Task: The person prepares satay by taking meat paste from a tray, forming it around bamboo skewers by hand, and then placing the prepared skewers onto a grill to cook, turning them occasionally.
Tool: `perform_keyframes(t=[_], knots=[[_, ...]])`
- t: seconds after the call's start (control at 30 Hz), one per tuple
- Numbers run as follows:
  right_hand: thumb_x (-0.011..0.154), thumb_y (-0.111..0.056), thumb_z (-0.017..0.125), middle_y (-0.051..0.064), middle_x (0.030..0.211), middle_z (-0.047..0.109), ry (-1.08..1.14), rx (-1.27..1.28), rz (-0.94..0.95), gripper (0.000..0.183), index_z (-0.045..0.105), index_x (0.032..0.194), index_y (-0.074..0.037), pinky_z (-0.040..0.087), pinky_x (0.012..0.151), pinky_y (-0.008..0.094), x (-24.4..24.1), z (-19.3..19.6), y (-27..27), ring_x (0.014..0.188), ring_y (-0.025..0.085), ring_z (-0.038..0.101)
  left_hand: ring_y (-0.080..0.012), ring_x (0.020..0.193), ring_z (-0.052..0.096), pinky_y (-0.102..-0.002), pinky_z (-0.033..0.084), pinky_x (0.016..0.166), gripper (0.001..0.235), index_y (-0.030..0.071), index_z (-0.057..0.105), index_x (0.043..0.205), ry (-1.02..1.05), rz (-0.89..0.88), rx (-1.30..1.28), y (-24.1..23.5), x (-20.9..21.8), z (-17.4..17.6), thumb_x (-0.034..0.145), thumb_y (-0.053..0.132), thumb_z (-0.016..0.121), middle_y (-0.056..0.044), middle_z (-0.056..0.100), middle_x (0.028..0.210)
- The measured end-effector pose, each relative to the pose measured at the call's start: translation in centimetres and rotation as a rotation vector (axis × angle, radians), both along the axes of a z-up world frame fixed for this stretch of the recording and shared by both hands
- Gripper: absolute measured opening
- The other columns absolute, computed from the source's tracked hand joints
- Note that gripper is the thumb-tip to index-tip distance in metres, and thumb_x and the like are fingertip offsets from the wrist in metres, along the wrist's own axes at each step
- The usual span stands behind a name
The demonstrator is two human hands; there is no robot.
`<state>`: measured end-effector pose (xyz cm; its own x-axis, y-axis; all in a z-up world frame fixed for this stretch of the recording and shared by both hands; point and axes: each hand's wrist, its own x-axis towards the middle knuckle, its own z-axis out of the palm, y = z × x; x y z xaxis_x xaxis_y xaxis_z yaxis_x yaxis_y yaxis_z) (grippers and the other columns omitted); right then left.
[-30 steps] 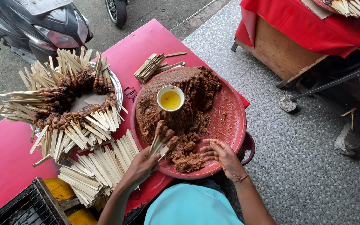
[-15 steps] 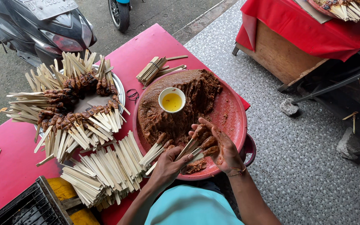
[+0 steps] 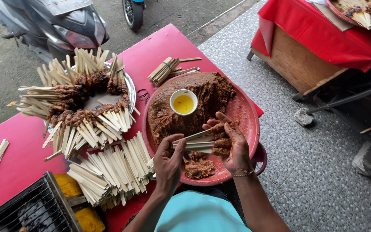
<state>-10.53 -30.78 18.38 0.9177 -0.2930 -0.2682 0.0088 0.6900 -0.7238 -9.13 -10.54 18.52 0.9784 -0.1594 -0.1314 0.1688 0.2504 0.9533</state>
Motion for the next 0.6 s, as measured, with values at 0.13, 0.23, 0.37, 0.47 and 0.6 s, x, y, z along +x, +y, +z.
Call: perform_keyframes(t=[0.13,0.23,0.37,0.47,0.6], knots=[[0.119,-0.030,0.046,0.033,0.131,0.075,-0.094,-0.114,-0.028,0.056,0.054,0.162,0.005,0.064,0.110,0.060,1.3,1.9,3.5,0.134,0.051,0.074,-0.0225,0.073,0.081,-0.031,0.071,0.065,0.037,0.001,0.065,0.145,0.025,0.223,-0.042,-0.4,-0.2,0.8,0.116,0.022,0.060,-0.021,0.077,0.100],[0.120,-0.045,0.043,0.033,0.139,0.071,-0.193,-0.196,0.092,0.070,0.045,0.168,0.005,0.062,0.112,0.059,1.9,2.7,6.7,0.140,0.049,0.070,-0.0213,0.091,0.084,-0.032,0.074,0.079,0.037,0.005,0.062,0.148,0.098,0.344,-0.150,1.9,0.1,2.0,0.118,0.024,0.053,-0.015,0.075,0.120],[0.111,-0.063,0.051,0.034,0.149,0.064,-0.242,-0.264,0.357,0.093,0.028,0.179,-0.004,0.059,0.115,0.061,3.7,0.1,10.0,0.140,0.044,0.068,-0.0229,0.102,0.083,-0.039,0.071,0.091,0.030,0.009,0.066,0.141,0.042,0.492,-0.262,8.4,0.3,1.4,0.117,0.025,0.060,-0.017,0.084,0.113],[0.098,-0.063,0.067,0.038,0.152,0.063,-0.091,-0.222,0.517,0.105,0.025,0.181,-0.014,0.061,0.105,0.065,5.0,-3.9,9.9,0.136,0.054,0.069,-0.0238,0.106,0.081,-0.045,0.072,0.095,0.033,0.009,0.061,0.147,-0.076,0.673,-0.204,15.7,-0.3,2.3,0.118,0.024,0.060,-0.017,0.080,0.118],[0.108,-0.046,0.060,0.040,0.149,0.062,-0.051,-0.278,0.651,0.084,0.028,0.180,-0.016,0.061,0.100,0.064,5.2,-5.6,11.2,0.132,0.058,0.069,-0.0226,0.099,0.081,-0.040,0.073,0.087,0.033,0.009,0.063,0.136,-0.144,0.911,-0.069,28.9,-1.4,3.5,0.115,0.034,0.069,-0.013,0.079,0.108]])
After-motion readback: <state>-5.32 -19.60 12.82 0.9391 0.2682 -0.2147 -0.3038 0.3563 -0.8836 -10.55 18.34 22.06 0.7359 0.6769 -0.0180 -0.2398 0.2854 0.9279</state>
